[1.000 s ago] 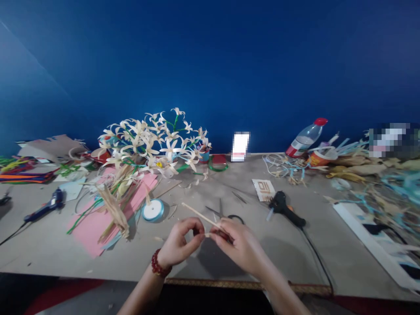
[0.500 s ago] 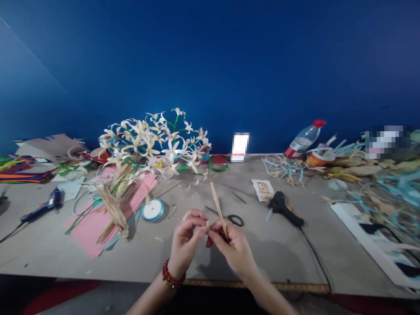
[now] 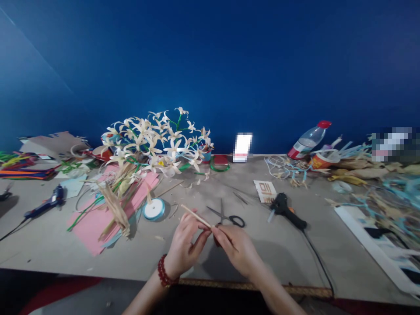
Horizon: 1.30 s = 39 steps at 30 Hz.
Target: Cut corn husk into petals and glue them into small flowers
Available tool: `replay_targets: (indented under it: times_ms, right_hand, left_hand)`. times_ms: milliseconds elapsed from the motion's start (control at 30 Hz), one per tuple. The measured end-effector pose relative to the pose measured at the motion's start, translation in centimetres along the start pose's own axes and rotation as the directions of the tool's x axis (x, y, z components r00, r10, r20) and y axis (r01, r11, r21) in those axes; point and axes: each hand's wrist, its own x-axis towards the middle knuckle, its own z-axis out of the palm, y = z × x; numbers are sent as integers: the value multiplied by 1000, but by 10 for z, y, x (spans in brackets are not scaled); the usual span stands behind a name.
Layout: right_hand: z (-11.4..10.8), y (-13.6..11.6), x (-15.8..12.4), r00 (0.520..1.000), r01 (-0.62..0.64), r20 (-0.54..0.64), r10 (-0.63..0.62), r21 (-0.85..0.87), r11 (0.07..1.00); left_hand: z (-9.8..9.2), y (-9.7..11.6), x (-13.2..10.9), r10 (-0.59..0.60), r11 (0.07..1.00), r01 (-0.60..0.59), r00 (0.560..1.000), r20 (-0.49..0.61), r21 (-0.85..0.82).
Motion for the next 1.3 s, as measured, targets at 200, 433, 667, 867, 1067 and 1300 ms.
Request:
replay_targets:
  times_ms: [200, 433, 667, 867, 1067, 1300]
  right_hand:
    - [3, 2, -1, 999, 6, -35, -4, 56, 998]
    - [7, -1, 0, 999, -18, -47, 25, 136, 991]
    - [13, -2, -1, 948, -298, 309, 82, 761, 576]
    - [-21, 1, -8, 969, -211, 247, -2, 831, 514]
    - [-5, 1, 4, 998, -51, 47, 43, 179, 983]
    - [0, -5, 8, 998, 0, 61, -1, 21, 1000]
  left_hand:
    - [1, 1, 1, -82, 989, 83, 997, 18, -118]
    - [3, 0, 2, -82, 990, 82, 997, 8, -118]
    - [-1, -7, 4, 20, 991, -14, 999, 39, -133]
    - [-8, -24, 4, -106, 977, 98, 994, -37, -191]
    - [-10, -12, 8, -122, 977, 125, 992, 25, -174]
    - [-9, -10, 6, -70, 991, 73, 997, 31, -116]
